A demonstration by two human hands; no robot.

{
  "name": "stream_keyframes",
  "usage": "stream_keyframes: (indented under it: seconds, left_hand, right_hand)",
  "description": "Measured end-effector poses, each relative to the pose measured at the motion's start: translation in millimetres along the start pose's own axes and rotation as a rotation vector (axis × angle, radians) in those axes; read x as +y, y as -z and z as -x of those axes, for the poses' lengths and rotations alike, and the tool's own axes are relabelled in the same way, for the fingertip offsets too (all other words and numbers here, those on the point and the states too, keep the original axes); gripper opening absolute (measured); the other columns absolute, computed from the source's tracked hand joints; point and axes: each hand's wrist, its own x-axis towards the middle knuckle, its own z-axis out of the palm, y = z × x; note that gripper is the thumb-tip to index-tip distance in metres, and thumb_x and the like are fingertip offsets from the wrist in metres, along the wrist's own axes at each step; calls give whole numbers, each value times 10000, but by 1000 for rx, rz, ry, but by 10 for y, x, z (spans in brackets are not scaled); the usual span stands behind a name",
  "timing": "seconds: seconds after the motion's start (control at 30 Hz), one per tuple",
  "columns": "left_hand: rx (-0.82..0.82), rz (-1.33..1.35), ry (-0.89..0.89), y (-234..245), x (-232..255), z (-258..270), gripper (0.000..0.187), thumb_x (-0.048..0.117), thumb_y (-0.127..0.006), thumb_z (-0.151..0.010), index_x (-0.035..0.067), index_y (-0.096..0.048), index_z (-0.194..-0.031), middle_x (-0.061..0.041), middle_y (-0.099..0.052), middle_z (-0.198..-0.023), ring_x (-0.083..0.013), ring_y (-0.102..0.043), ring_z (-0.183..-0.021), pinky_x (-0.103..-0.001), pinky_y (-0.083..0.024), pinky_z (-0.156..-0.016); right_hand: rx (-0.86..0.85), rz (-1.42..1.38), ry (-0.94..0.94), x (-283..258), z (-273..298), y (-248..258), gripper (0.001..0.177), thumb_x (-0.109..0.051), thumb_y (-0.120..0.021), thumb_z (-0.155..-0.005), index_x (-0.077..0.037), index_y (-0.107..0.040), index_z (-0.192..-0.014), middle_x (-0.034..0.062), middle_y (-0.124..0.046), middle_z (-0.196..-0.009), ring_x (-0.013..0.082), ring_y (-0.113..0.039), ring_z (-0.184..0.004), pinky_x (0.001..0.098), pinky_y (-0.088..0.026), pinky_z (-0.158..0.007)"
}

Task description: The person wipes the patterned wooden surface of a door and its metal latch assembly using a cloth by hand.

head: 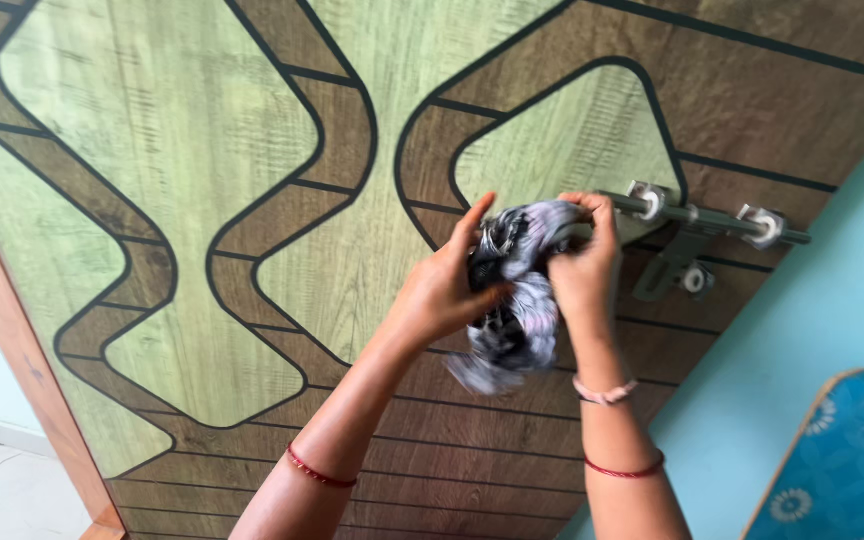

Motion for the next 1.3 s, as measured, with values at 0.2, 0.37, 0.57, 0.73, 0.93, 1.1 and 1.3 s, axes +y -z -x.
stream_keyframes:
  seconds: [0.2,0.37,0.57,0.73,0.93,1.1,1.3]
  left_hand:
    - [316,30,-89,26,-195,-222,951,55,-723,-781,221,-263,-1596,-180,-658,-1265,-393,-675,-1143,-435,-580,-909]
    - [355,-219,-159,350,-222,-134,662,21,-621,-867,244,-495,-1477,-82,-686,-1325,-321,-671,-1255,-403,-560,-993]
    - [433,-678,-302,738,-544,-205,513,148,-639,-962,237,-527,-1454,-62,-498,-1567,-305,-368,-1528,-536,-202,-1275]
    - [426,-914,-147,1130,-901,-244,636,399,-560,-1050,165,-377,-1612,-107,-226,-1696,-320,-149,-1567,-556,0,-1258]
    - [423,-930,-84,1198,-1080,-224,715,460,-487,-1056,70,-312,-1629,-104,-217,-1711,-305,-121,-1589,-542,19,-1277]
    - [470,-942,-105,1173,-1097,-210,709,471,-483,-1062,62,-358,-1628,-119,-272,-1714,-309,-182,-1598,-540,-13,-1294]
    - [475,-933,-89,1169,-1069,-202,704,471,-486,-1044,61,-393,-1609,-115,-307,-1696,-306,-206,-1588,-536,-14,-1290]
  right_hand:
    - [100,293,440,-128,399,-457,360,-94,-509,-1056,-60,-546,-1412,147,-571,-1414,312,-545,-1354,425,-390,-1219]
    - [-66,829,569,50,653,-795,583,-419,-443,-1057,-82,-437,-1533,214,-420,-1568,434,-421,-1411,645,-243,-1207]
    - [25,1011,694,366,426,-891,465,-497,-427,-1087,-370,-445,-1534,226,-320,-1616,468,-354,-1448,704,-182,-1204]
    - [185,985,510,309,164,-723,470,-434,-430,-1083,-338,-486,-1539,234,-242,-1667,530,-265,-1512,670,-138,-1256]
    - [249,964,490,142,-43,-1177,488,-466,-362,-1117,-244,-495,-1531,225,-210,-1677,491,-215,-1540,685,-148,-1274]
    - [170,892,689,-112,-176,-1744,552,-558,-369,-1081,-265,-462,-1540,98,-184,-1693,415,-242,-1535,647,-173,-1288]
    - [248,962,656,-202,-665,-1602,535,-470,-352,-1166,-285,-218,-1649,78,8,-1748,331,4,-1620,608,-68,-1307]
